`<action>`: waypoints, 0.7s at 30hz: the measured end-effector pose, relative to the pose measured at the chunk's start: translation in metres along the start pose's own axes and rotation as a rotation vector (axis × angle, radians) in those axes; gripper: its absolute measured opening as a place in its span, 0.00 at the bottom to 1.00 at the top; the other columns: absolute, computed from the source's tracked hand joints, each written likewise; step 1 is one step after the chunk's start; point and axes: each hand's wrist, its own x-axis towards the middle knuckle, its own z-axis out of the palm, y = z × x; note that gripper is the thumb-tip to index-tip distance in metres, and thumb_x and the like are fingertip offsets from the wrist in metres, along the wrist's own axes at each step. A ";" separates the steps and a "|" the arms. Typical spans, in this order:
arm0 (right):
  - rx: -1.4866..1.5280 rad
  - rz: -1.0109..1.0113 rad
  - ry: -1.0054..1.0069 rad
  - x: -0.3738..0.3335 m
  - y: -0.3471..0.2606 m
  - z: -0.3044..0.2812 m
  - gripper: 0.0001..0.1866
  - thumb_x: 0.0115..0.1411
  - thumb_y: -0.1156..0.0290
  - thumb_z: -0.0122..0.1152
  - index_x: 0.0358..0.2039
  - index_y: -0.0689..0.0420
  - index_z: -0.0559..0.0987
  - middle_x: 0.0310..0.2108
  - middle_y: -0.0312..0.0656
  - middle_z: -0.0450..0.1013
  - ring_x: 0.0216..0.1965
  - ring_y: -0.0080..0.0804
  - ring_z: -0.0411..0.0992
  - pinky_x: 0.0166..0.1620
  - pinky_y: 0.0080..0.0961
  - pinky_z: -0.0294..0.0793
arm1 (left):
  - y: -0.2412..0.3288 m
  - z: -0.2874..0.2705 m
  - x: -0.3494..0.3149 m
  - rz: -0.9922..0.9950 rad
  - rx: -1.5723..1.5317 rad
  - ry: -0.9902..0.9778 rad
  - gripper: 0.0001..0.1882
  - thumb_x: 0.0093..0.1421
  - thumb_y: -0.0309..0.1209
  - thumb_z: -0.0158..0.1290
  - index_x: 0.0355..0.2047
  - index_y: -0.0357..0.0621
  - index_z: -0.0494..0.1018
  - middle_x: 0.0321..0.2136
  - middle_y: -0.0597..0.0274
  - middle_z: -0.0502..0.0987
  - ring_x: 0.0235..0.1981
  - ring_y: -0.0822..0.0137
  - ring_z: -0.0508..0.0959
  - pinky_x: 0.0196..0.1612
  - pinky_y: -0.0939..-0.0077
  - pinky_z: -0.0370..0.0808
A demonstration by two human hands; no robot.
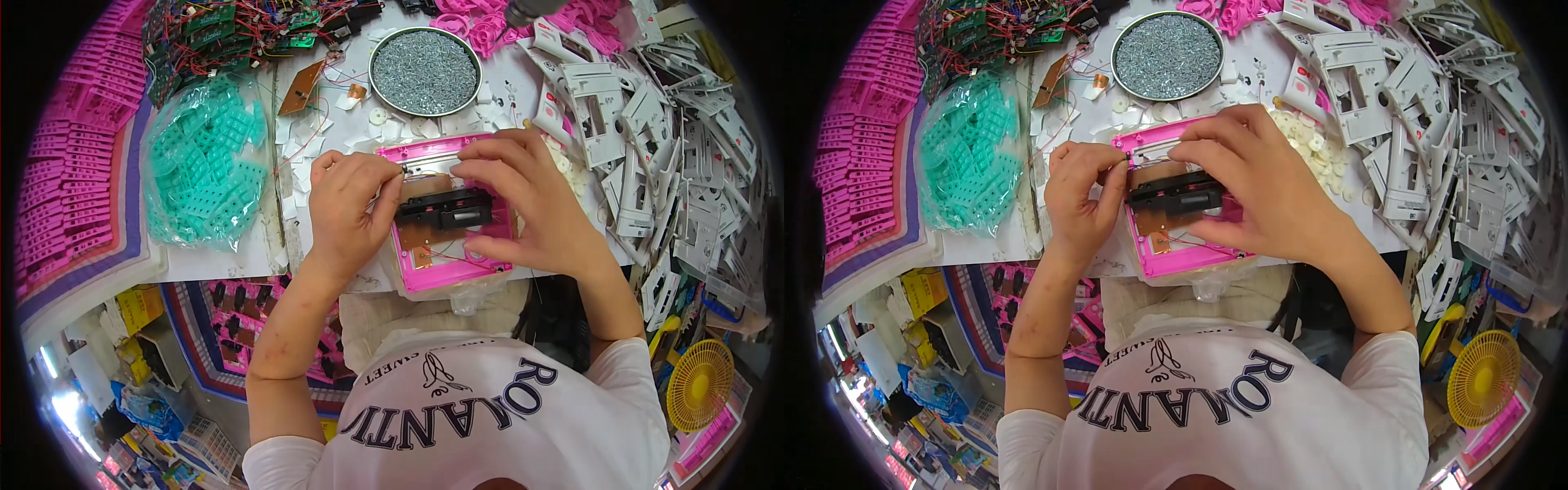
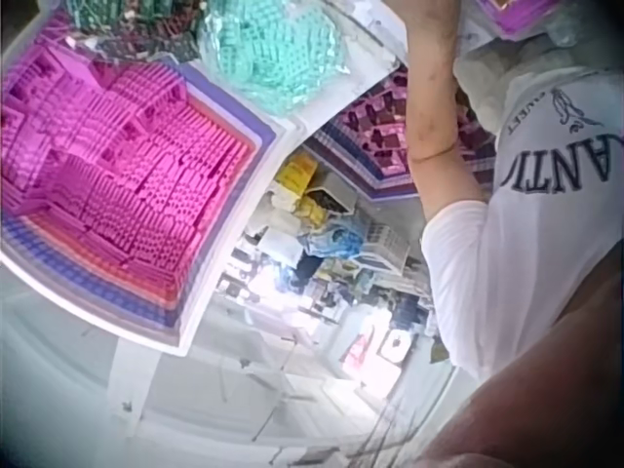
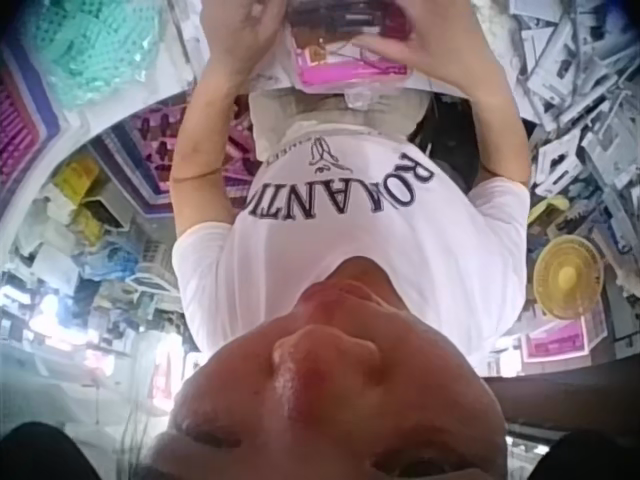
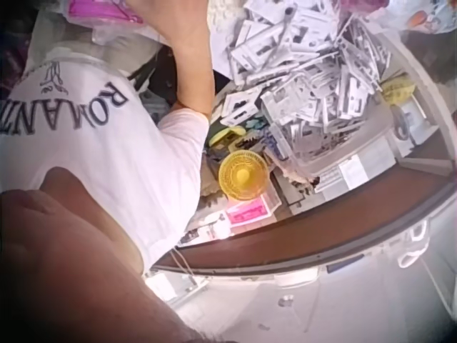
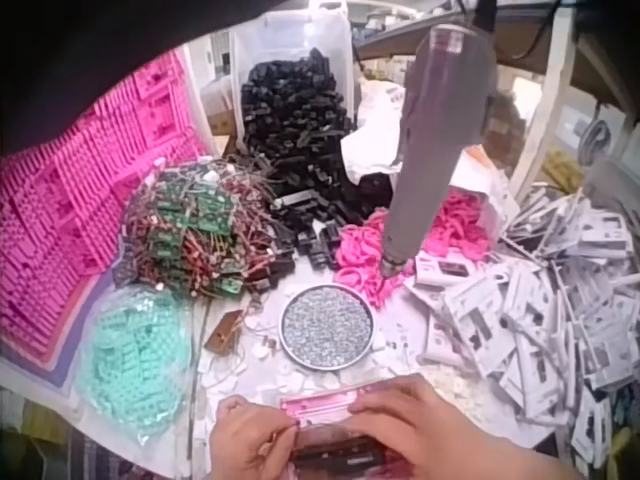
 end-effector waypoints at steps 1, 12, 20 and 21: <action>-0.063 -0.003 -0.035 -0.005 0.002 0.003 0.30 0.42 0.65 0.76 0.48 0.55 0.77 0.48 0.43 0.74 0.51 0.49 0.70 0.53 0.41 0.73 | 0.000 -0.001 0.001 0.011 -0.013 -0.020 0.07 0.56 0.19 0.61 0.34 0.43 0.78 0.29 0.65 0.80 0.25 0.70 0.75 0.43 0.72 0.66; -0.041 -0.033 -0.049 0.007 0.029 0.010 0.26 0.51 0.61 0.73 0.49 0.57 0.79 0.42 0.43 0.76 0.45 0.44 0.72 0.47 0.37 0.75 | -0.005 -0.013 0.027 0.127 -0.096 -0.290 0.08 0.54 0.26 0.63 0.35 0.47 0.78 0.32 0.64 0.80 0.35 0.60 0.79 0.44 0.65 0.71; 0.010 -0.049 -0.039 0.001 0.036 0.019 0.23 0.50 0.65 0.73 0.46 0.58 0.80 0.43 0.41 0.76 0.47 0.45 0.70 0.50 0.37 0.75 | -0.007 -0.019 0.046 0.227 -0.040 -0.458 0.09 0.52 0.23 0.64 0.34 0.43 0.78 0.32 0.60 0.79 0.33 0.56 0.78 0.41 0.63 0.73; 0.003 -0.053 -0.046 0.003 0.036 0.019 0.23 0.50 0.65 0.73 0.46 0.58 0.80 0.43 0.41 0.76 0.47 0.45 0.70 0.50 0.37 0.75 | -0.007 -0.020 0.050 0.245 -0.029 -0.494 0.08 0.52 0.24 0.64 0.33 0.43 0.78 0.31 0.61 0.79 0.33 0.56 0.78 0.41 0.63 0.73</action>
